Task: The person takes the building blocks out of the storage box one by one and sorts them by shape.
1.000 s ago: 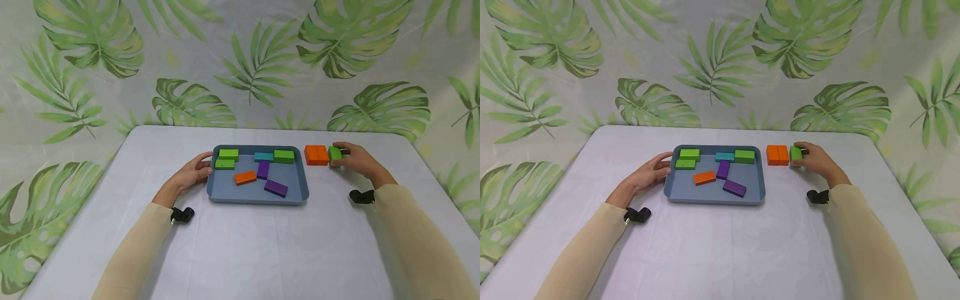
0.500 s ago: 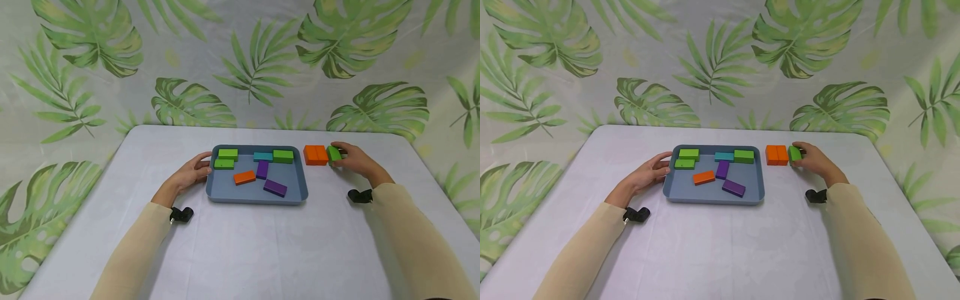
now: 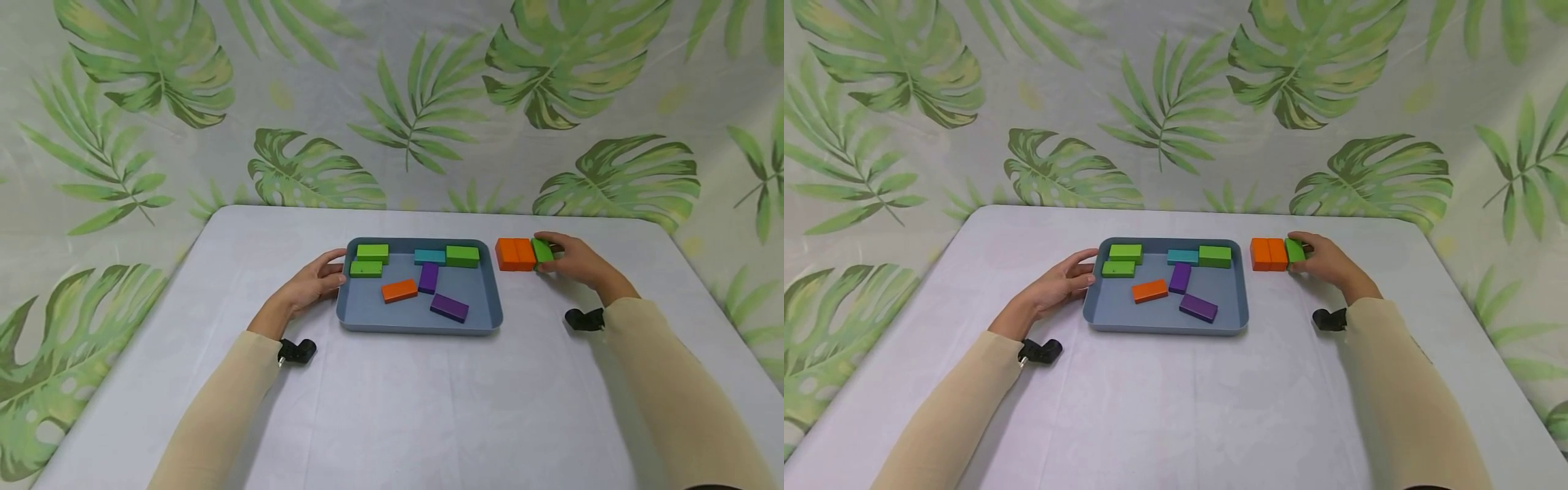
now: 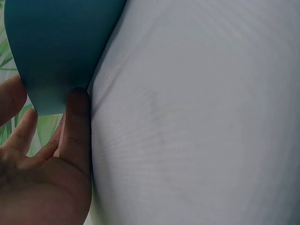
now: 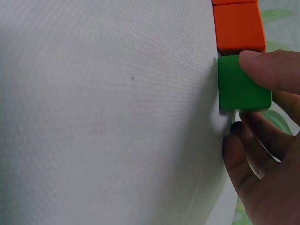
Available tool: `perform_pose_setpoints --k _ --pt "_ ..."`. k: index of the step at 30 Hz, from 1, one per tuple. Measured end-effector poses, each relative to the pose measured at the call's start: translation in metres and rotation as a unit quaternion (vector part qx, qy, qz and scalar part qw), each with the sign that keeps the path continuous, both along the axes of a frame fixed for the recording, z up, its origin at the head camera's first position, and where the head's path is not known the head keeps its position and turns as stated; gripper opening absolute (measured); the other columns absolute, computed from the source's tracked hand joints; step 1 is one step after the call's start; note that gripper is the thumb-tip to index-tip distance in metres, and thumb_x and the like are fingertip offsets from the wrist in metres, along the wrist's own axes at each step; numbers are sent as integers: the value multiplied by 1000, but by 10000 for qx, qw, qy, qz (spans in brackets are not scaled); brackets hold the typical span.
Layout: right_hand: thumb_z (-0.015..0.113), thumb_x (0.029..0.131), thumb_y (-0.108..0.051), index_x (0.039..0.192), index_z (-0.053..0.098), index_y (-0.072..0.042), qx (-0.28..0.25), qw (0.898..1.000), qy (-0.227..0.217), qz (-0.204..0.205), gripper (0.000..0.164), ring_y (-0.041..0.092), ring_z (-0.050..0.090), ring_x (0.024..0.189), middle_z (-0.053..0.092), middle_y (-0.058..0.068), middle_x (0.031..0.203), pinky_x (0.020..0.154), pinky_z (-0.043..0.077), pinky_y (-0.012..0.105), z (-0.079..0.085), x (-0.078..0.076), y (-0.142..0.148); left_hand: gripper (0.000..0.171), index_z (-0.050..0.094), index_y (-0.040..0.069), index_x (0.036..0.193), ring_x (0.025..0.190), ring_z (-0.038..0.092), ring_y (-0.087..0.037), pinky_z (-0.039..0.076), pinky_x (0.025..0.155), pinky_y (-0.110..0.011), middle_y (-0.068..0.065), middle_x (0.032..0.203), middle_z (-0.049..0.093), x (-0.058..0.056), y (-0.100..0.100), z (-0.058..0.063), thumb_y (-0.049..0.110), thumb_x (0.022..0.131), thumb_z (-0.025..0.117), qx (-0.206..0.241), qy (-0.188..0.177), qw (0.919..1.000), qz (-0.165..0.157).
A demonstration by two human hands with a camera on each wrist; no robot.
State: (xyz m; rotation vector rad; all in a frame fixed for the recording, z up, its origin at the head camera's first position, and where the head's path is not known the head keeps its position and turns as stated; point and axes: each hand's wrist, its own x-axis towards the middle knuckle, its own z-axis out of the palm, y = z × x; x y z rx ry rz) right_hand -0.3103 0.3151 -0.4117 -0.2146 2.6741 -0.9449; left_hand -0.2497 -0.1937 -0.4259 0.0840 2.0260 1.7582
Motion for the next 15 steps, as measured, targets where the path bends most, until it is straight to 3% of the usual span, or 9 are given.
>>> perform_pose_setpoints --k 15 --pt "64 91 -6 156 23 -2 -108 9999 -3 87 77 49 33 137 30 33 153 114 28 67 -2 1 2 66 19 23 160 147 35 -37 30 122 -53 -19 162 27 0 -1 0 9 103 50 13 31 10000 -40"
